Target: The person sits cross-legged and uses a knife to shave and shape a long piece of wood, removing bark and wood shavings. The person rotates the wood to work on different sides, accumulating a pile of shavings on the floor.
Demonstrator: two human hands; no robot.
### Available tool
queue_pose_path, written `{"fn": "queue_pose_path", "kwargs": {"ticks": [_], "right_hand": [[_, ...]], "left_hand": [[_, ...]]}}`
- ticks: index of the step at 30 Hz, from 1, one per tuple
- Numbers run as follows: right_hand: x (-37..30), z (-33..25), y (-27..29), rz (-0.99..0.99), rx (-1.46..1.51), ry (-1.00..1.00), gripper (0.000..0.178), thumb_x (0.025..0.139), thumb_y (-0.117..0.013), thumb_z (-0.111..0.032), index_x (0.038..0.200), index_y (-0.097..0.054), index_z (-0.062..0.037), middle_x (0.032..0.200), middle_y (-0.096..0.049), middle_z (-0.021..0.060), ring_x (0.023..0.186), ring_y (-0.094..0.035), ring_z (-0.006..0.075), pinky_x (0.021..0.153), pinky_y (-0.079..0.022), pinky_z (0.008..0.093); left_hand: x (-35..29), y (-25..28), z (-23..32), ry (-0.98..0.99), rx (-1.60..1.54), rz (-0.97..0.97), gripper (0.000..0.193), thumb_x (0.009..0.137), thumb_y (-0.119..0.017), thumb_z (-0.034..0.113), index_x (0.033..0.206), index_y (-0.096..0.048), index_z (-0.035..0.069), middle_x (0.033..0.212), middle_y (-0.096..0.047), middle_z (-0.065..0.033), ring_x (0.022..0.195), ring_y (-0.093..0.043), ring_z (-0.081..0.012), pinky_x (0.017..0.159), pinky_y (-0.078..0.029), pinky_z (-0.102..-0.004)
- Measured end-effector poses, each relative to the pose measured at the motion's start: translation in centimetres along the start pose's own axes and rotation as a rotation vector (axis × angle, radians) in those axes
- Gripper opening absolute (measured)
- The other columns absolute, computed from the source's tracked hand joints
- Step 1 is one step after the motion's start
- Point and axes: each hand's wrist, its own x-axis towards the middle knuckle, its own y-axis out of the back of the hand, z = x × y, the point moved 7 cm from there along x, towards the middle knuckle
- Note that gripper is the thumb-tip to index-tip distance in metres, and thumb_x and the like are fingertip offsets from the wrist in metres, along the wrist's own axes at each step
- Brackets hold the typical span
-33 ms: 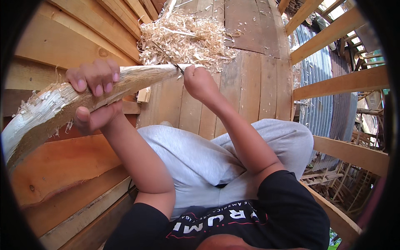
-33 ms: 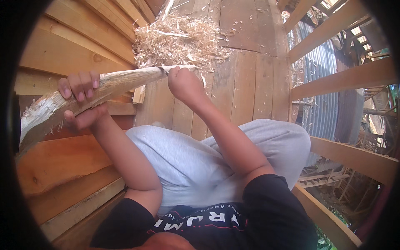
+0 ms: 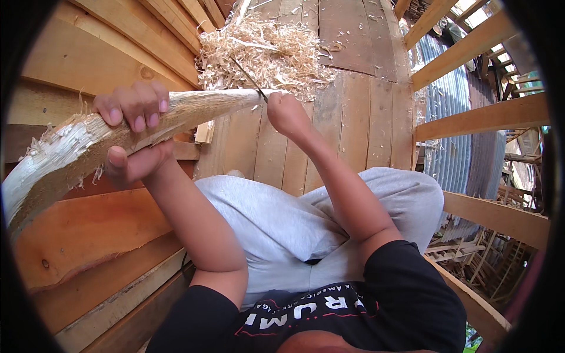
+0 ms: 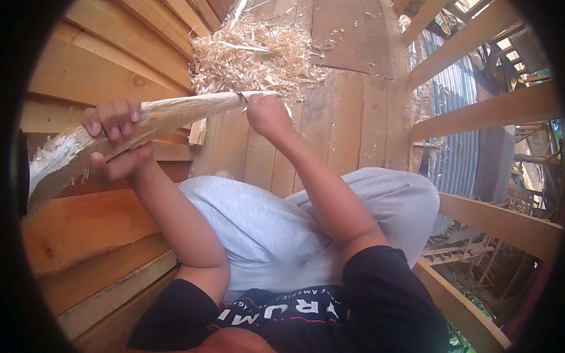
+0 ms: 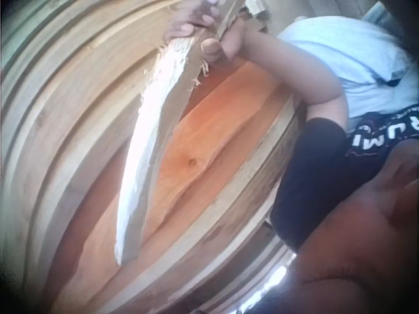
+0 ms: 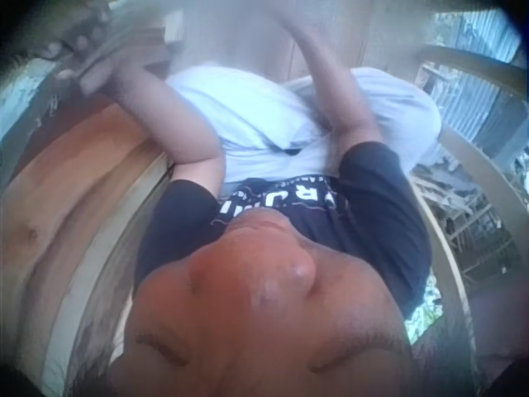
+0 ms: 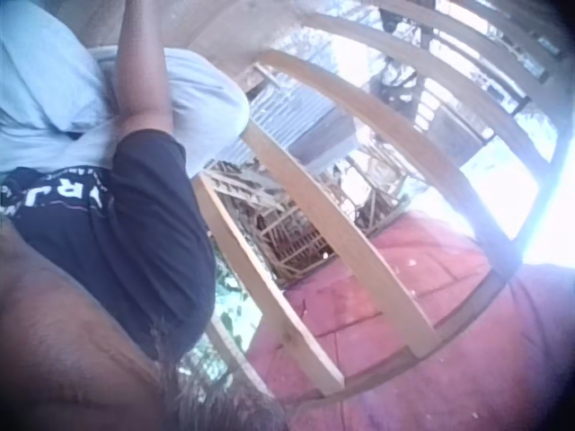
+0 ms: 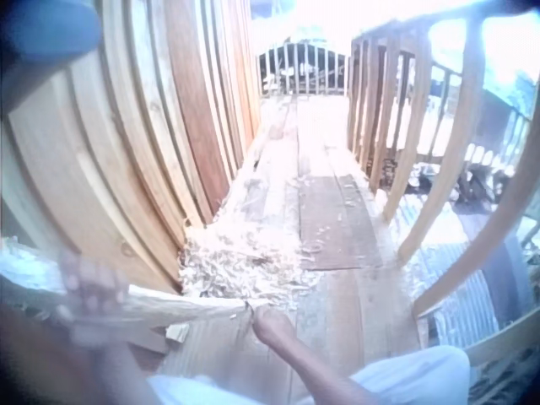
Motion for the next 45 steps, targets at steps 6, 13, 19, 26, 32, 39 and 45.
{"fn": "queue_pose_path", "kwargs": {"ticks": [6, 13, 19, 26, 32, 39, 45], "right_hand": [[0.9, 1.3, -1.0, -0.053, -0.137, 0.044, 0.05, 0.093, -0.034, -0.028, 0.094, -0.066, 0.0117, 0.099, -0.063, 0.0357, 0.096, -0.063, 0.048, 0.089, -0.048, 0.0517], [3.2, 6.7, -0.1, 0.007, -0.376, 0.126, 0.049, 0.094, -0.035, -0.026, 0.094, -0.065, 0.0126, 0.1, -0.063, 0.0356, 0.096, -0.062, 0.0486, 0.089, -0.048, 0.0514], [-2.0, -3.0, -0.4, -0.009, -0.069, 0.096, 0.04, 0.091, -0.041, -0.02, 0.09, -0.064, 0.0121, 0.092, -0.064, 0.0343, 0.095, -0.063, 0.048, 0.085, -0.05, 0.0513], [3.6, 5.9, -0.7, 0.057, -0.399, 0.214, 0.037, 0.093, -0.039, -0.018, 0.093, -0.066, 0.0085, 0.098, -0.065, 0.0321, 0.092, -0.065, 0.0455, 0.085, -0.051, 0.0498], [-4.1, -6.7, -0.9, -0.106, -0.031, 0.101, 0.054, 0.099, -0.029, -0.03, 0.091, -0.065, 0.0103, 0.099, -0.065, 0.0325, 0.098, -0.061, 0.0484, 0.09, -0.046, 0.0551], [3.3, 7.9, -1.5, 0.022, -0.192, 0.048, 0.051, 0.099, -0.031, -0.03, 0.103, -0.064, 0.0083, 0.11, -0.063, 0.0316, 0.104, -0.06, 0.0469, 0.094, -0.044, 0.0531], [1.3, 6.3, -2.6, 0.033, 0.141, -0.21, 0.064, 0.1, -0.031, -0.042, 0.112, -0.06, 0.0138, 0.115, -0.059, 0.0367, 0.112, -0.057, 0.0483, 0.099, -0.043, 0.0502]], "left_hand": [[-0.2, 1.1, 0.7, -0.038, -0.032, 0.013, 0.04, 0.073, -0.074, 0.036, 0.093, -0.046, 0.015, 0.074, -0.046, 0.0012, 0.068, -0.044, -0.0136, 0.071, -0.038, -0.0337], [0.3, 0.2, 0.3, -0.028, -0.034, 0.045, 0.039, 0.074, -0.073, 0.036, 0.092, -0.045, 0.015, 0.073, -0.045, 0.0012, 0.068, -0.043, -0.0136, 0.072, -0.037, -0.0334], [-1.1, 1.0, 1.1, -0.016, 0.009, 0.094, 0.039, 0.074, -0.073, 0.036, 0.091, -0.046, 0.015, 0.073, -0.045, 0.0007, 0.069, -0.043, -0.0142, 0.072, -0.037, -0.0336], [-0.7, 0.3, 0.6, -0.036, -0.059, -0.052, 0.039, 0.074, -0.073, 0.036, 0.093, -0.046, 0.014, 0.074, -0.049, 0.0002, 0.07, -0.045, -0.0145, 0.074, -0.039, -0.0351], [-1.9, 1.6, 2.0, -0.006, 0.108, 0.158, 0.05, 0.074, -0.073, 0.035, 0.106, -0.041, 0.012, 0.078, -0.056, -0.004, 0.076, -0.053, -0.019, 0.089, -0.044, -0.0434], [-1.1, 1.6, 1.0, -0.03, 0.057, 0.239, 0.053, 0.075, -0.075, 0.036, 0.112, -0.049, 0.008, 0.097, -0.06, -0.0107, 0.097, -0.06, -0.0271, 0.099, -0.044, -0.0532], [-2.0, 3.3, 1.7, 0.057, 0.263, 0.371, 0.066, 0.078, -0.075, 0.049, 0.117, -0.054, -0.001, 0.111, -0.06, -0.0162, 0.105, -0.059, -0.0311, 0.1, -0.044, -0.0496]]}}
